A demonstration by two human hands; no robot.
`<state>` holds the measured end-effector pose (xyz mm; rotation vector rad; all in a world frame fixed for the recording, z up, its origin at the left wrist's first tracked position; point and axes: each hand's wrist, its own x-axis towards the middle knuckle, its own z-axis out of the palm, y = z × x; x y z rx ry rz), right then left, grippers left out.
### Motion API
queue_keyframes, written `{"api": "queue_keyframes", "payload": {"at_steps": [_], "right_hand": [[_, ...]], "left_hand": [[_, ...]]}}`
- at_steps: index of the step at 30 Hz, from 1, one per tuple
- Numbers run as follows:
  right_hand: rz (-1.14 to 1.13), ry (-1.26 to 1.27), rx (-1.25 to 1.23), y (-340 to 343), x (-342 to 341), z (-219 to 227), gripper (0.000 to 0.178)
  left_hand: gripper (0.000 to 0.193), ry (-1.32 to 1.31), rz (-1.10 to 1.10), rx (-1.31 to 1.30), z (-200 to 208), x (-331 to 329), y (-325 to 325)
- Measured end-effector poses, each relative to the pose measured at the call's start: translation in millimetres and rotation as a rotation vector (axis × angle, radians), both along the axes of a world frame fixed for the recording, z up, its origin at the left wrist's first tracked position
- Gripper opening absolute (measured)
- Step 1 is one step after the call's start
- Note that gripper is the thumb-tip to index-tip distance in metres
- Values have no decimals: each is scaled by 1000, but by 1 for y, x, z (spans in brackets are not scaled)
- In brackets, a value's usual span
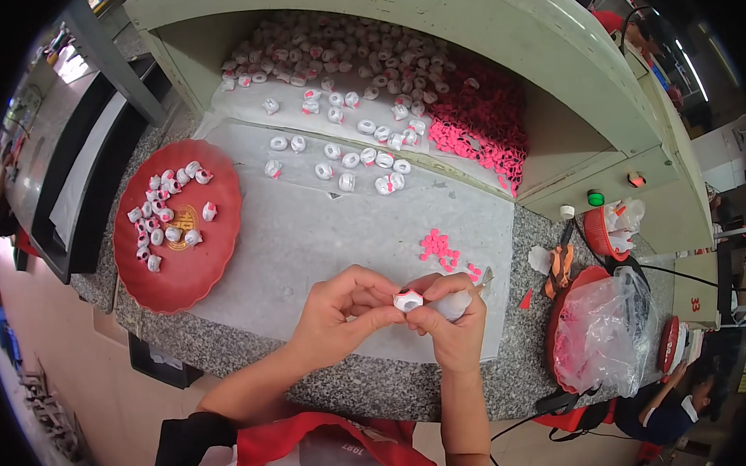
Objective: The recorder is gluing small pink bows onto white toy heads at a factory workstation.
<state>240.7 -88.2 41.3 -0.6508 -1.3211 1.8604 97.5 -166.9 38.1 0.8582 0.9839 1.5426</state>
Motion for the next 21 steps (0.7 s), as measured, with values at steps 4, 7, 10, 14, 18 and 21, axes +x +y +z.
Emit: {"api": "queue_keyframes", "payload": {"at_steps": [4, 7, 10, 14, 18, 21], "right_hand": [[33, -37, 85, 0, 0, -4, 22], [3, 4, -71, -2, -3, 0, 19], [13, -93, 31, -2, -3, -5, 18], [-20, -72, -35, -4, -12, -5, 19], [-117, -180, -73, 2, -4, -4, 24], [-151, -192, -136, 6, -1, 1, 29]], "left_hand": [[23, 99, 8, 24, 3, -2, -1], [22, 92, 22, 30, 0, -1, 0], [24, 96, 27, 19, 0, -2, -1], [21, 161, 44, -119, 2, -7, -4], [20, 781, 684, -68, -5, -70, -18], [21, 1297, 909, -269, 8, -120, -20]]}}
